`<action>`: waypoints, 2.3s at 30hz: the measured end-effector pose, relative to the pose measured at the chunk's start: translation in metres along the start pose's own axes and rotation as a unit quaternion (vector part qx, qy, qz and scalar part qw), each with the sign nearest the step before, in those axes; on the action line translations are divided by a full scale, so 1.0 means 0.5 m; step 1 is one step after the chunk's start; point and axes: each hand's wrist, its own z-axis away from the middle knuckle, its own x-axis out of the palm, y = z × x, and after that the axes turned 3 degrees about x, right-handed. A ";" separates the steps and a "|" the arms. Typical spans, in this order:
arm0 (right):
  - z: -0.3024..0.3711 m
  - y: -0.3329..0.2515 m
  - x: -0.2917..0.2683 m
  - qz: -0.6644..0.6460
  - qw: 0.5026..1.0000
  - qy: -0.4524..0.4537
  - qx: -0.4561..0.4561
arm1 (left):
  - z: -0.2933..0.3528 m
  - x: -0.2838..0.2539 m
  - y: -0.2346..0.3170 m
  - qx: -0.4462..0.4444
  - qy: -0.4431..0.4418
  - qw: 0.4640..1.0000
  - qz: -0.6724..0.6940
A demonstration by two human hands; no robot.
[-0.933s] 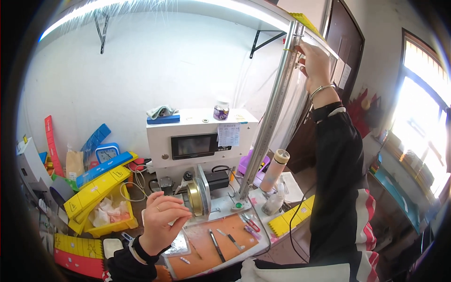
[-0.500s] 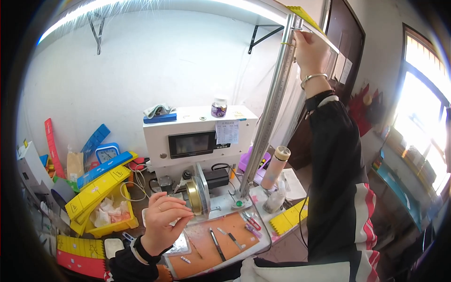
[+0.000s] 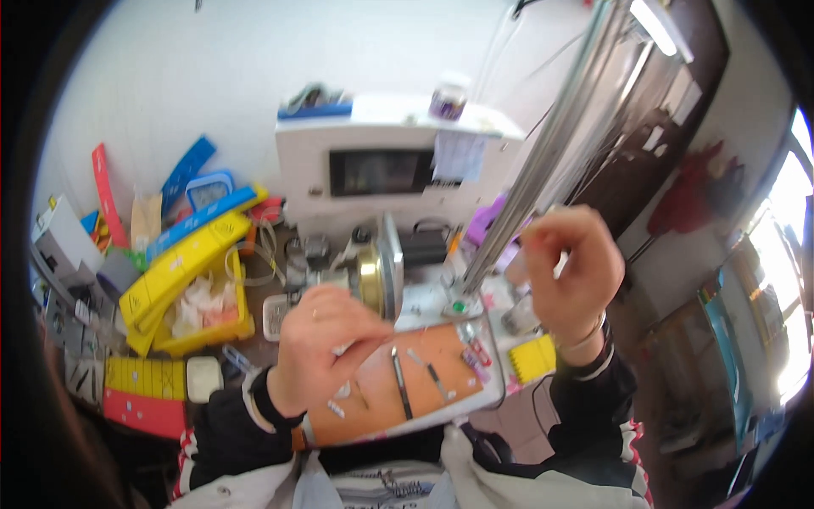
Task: Assembling and gluing small electronic components at a dedicated workbench.
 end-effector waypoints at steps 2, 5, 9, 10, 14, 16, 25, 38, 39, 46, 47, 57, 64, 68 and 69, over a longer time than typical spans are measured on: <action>0.079 -0.030 0.021 0.002 0.999 -0.033 0.003 | -0.018 0.005 0.015 0.000 -0.010 0.999 0.034; 0.156 -0.034 0.055 -0.003 0.997 -0.055 0.048 | -0.009 0.026 0.002 -0.055 -0.019 0.993 0.105; 0.171 -0.035 0.057 -0.001 0.998 -0.058 0.012 | -0.003 0.040 0.017 -0.119 -0.007 0.971 0.208; 0.178 -0.029 0.055 0.004 0.998 -0.062 -0.011 | -0.002 0.043 0.021 -0.122 -0.008 0.971 0.205; 0.176 -0.017 0.044 0.031 0.994 -0.075 -0.068 | -0.007 0.049 0.038 -0.150 -0.016 0.964 0.221; 0.174 -0.016 0.041 0.066 0.987 -0.071 -0.126 | -0.009 0.053 0.042 -0.151 -0.023 0.966 0.210; 0.166 -0.038 0.034 0.092 0.984 -0.107 -0.109 | -0.013 0.056 0.057 -0.150 0.005 0.981 0.121; 0.206 -0.048 0.083 0.086 0.983 -0.089 -0.133 | 0.044 0.072 0.052 -0.130 0.075 0.984 0.097; 0.203 -0.049 0.084 0.075 0.984 -0.086 -0.140 | 0.045 0.075 0.052 -0.135 0.069 0.982 0.110; 0.207 -0.060 0.086 0.119 0.979 -0.081 -0.143 | 0.059 0.077 0.057 -0.205 0.051 0.969 0.126; 0.208 -0.064 0.087 0.108 0.980 -0.076 -0.149 | 0.061 0.077 0.060 -0.195 0.057 0.971 0.125; 0.214 -0.076 0.098 0.056 0.988 -0.085 -0.118 | 0.075 0.078 0.060 -0.156 0.117 0.976 0.094; 0.220 -0.081 0.100 0.031 0.990 -0.088 -0.109 | 0.074 0.075 0.056 -0.078 0.132 0.987 0.047; 0.219 -0.084 0.102 0.010 0.988 -0.093 -0.126 | 0.082 0.084 0.044 -0.040 0.127 0.991 0.031; 0.222 -0.083 0.101 0.005 0.987 -0.092 -0.129 | 0.084 0.083 0.043 -0.030 0.121 0.992 0.010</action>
